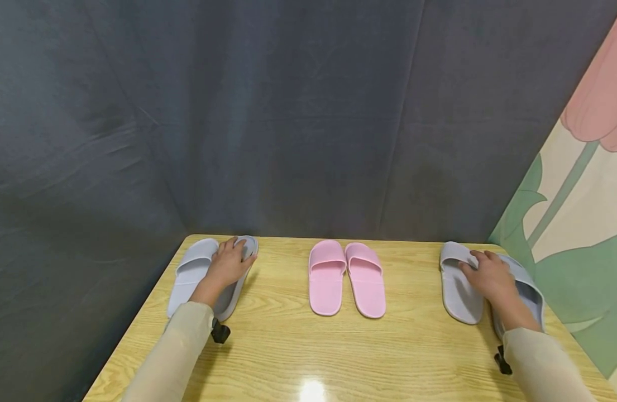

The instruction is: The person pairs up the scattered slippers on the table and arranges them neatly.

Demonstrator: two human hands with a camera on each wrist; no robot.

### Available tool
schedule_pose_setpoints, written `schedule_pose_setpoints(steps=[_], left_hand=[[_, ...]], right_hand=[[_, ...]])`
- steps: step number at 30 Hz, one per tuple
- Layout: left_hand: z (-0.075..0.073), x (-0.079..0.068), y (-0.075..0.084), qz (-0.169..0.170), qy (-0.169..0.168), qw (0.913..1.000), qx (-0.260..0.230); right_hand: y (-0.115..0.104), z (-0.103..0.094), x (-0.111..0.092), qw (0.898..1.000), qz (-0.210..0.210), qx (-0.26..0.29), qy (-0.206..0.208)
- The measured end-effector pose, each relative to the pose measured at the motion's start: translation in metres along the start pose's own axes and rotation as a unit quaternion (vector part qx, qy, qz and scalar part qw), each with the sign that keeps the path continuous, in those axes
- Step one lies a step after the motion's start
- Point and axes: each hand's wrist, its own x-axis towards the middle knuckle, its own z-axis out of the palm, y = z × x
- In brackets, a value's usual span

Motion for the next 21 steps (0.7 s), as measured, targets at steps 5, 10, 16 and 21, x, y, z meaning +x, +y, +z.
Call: schedule_pose_setpoints(steps=[5,10,16,21], left_hand=[[0.001,0.003,0.000,0.003,-0.001,1.0000,0.000],[0.003,0.005,-0.002,-0.003,-0.003,1.0000,-0.005],[0.006,0.007,-0.005,-0.010,-0.006,0.9999,-0.012],[0.008,0.009,-0.007,-0.013,-0.006,0.9999,-0.010]], right_hand=[[0.010,-0.003,0.000,1.000,0.001,-0.001,0.002],[0.022,-0.005,0.001,1.000,0.005,-0.008,0.004],[0.032,-0.010,0.001,0.999,0.030,-0.008,-0.004],[0.041,-0.009,0.000,0.999,0.042,-0.007,-0.003]])
